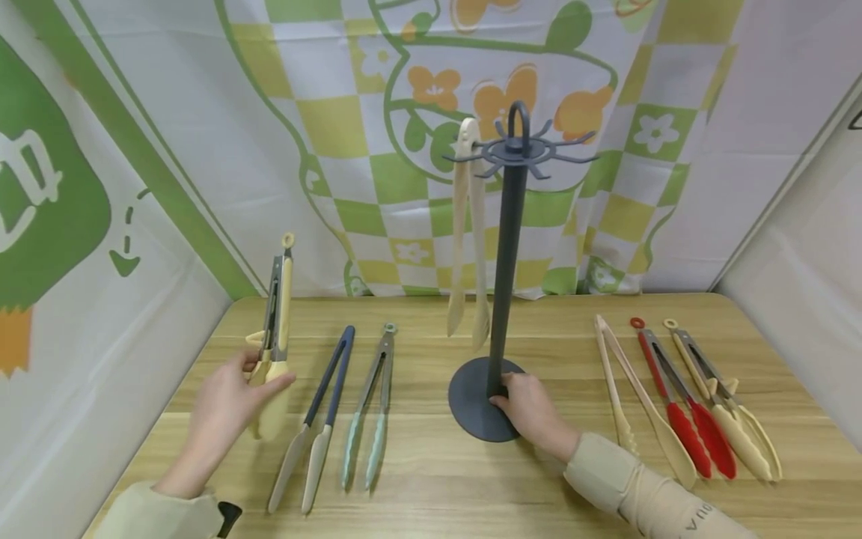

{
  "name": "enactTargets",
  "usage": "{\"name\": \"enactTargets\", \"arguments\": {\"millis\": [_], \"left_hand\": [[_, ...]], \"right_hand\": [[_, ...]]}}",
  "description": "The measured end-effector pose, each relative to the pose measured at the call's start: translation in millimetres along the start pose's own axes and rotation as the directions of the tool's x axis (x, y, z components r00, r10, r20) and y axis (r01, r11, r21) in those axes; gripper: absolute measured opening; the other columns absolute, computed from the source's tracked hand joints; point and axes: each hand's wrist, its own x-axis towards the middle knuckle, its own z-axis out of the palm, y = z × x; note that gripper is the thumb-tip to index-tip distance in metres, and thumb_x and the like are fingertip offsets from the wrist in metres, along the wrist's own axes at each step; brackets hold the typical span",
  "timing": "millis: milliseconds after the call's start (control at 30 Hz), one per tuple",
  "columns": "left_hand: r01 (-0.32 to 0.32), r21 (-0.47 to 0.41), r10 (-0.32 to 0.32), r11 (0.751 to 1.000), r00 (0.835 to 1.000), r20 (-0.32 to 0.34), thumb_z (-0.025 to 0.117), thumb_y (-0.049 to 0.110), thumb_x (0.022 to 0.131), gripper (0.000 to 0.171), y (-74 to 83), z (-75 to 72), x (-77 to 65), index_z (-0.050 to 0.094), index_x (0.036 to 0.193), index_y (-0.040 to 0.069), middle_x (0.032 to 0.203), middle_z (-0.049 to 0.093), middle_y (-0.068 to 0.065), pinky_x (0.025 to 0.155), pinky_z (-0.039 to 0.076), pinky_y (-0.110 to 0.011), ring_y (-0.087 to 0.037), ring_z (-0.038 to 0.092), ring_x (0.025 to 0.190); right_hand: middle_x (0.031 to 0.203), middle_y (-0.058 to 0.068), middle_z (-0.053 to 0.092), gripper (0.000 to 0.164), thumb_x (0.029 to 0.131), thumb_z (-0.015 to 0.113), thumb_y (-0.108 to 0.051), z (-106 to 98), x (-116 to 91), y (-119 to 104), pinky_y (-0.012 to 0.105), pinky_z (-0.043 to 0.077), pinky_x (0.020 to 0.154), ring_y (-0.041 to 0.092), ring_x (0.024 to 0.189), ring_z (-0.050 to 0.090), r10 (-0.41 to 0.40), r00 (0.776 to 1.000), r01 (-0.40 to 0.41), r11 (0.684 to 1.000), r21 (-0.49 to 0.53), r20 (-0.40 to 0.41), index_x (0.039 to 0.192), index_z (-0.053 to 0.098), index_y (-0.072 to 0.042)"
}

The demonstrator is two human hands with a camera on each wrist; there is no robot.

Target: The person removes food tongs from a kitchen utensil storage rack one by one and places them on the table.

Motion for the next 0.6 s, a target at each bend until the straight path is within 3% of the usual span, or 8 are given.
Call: {"name": "enactTargets", "arguments": {"millis": [333, 600], "left_hand": [[0.038, 0.068, -0.043, 0.997, 0.997, 0.063, 0.064, 0.056, 0.078, 0.087, -18.2, 0.1, 1.7, 0.041, 0.127, -0.013, 0.126, 0.044, -0.034, 0.078, 0.043, -0.055, -0.052, 0.046, 0.106], [0.042, 0.116, -0.051, 0.992, 0.996, 0.078, 0.066, 0.055, 0.075, 0.087, -32.0, 4.4, 2.4, 0.043, 0.122, -0.014, 0.118, 0.048, -0.037, 0.066, 0.047, -0.049, -0.051, 0.052, 0.094]], "right_hand": [[0.097, 0.015, 0.068, 0.022, 0.078, 0.072, -0.008, 1, 1, 0, 0.037, 0.053, 0.072, 0.028, 0.087, 0.065, -0.001, 1.0, 0.001, 1.0, -0.008, 0.002, 0.097, 0.068, 0.003], [0.097, 0.015, 0.068, 0.022, 0.078, 0.072, -0.007, 0, 1, -1, 0.037, 0.053, 0.073, 0.028, 0.087, 0.065, -0.001, 1.0, 0.001, 1.0, -0.007, -0.003, 0.096, 0.068, 0.004]]}}
